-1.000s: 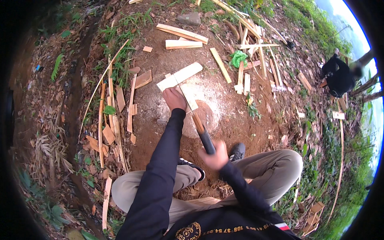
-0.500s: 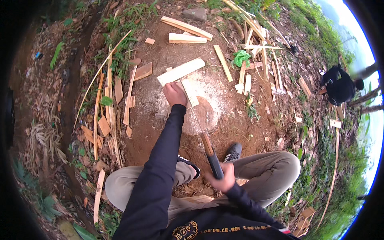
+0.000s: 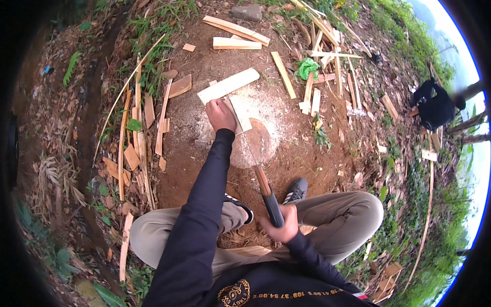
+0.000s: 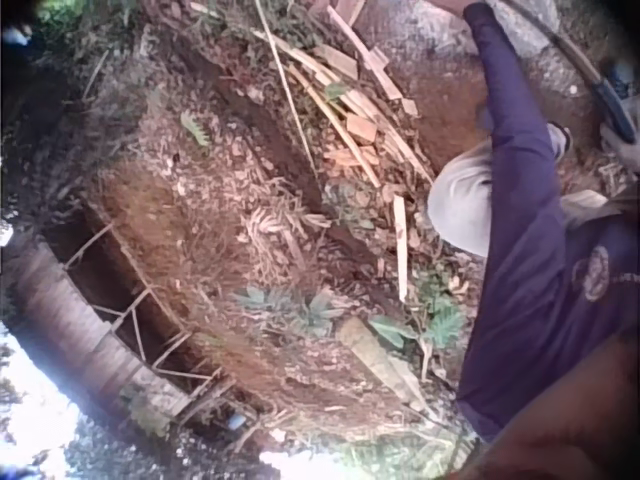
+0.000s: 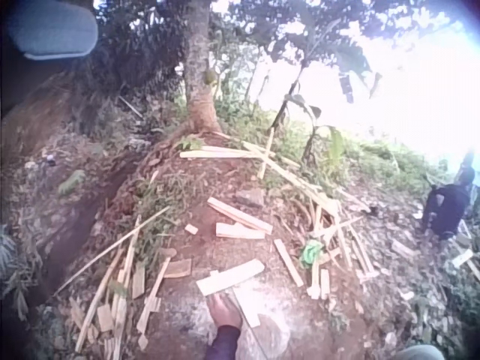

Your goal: The person sits on the ground in a wooded area and uses a hand saw to cut small pieces of wood placed on a large rock. The person repeatedly positions the wood, saws through it, and separates the cut pieces.

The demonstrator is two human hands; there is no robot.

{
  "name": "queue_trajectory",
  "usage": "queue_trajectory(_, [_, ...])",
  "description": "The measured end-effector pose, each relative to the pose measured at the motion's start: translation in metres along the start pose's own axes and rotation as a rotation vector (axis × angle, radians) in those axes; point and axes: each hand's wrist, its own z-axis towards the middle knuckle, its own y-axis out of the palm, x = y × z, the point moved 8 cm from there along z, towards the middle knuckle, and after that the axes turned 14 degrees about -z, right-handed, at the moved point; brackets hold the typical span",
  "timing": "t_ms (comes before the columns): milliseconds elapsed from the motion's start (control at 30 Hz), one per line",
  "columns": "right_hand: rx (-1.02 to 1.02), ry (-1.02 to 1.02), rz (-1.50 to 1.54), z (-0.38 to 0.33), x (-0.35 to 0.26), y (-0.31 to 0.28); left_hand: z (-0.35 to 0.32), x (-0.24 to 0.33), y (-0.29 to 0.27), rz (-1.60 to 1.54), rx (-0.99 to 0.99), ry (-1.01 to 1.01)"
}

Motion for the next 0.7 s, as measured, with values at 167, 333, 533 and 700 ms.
queue_trajectory(167, [0.128, -0.043, -0.058, 0.08, -0.004, 0.023, -0.002, 0.001, 0.004, 0.091, -0.036, -0.107])
queue_trajectory(333, [-0.08, -0.021, -0.05, -0.007, -0.008, -0.004, 0.007, -0.009, -0.004, 0.087, -0.008, -0.023])
queue_trajectory(533, [0.134, -0.041, -0.023, 0.088, -0.005, 0.02, 0.001, 0.005, 0.005, 0.056, -0.03, -0.024])
queue_trajectory(700, [-0.04, -0.034, -0.056, 0.007, 0.002, 0.01, 0.01, -0.013, -0.006, 0.083, -0.018, -0.027])
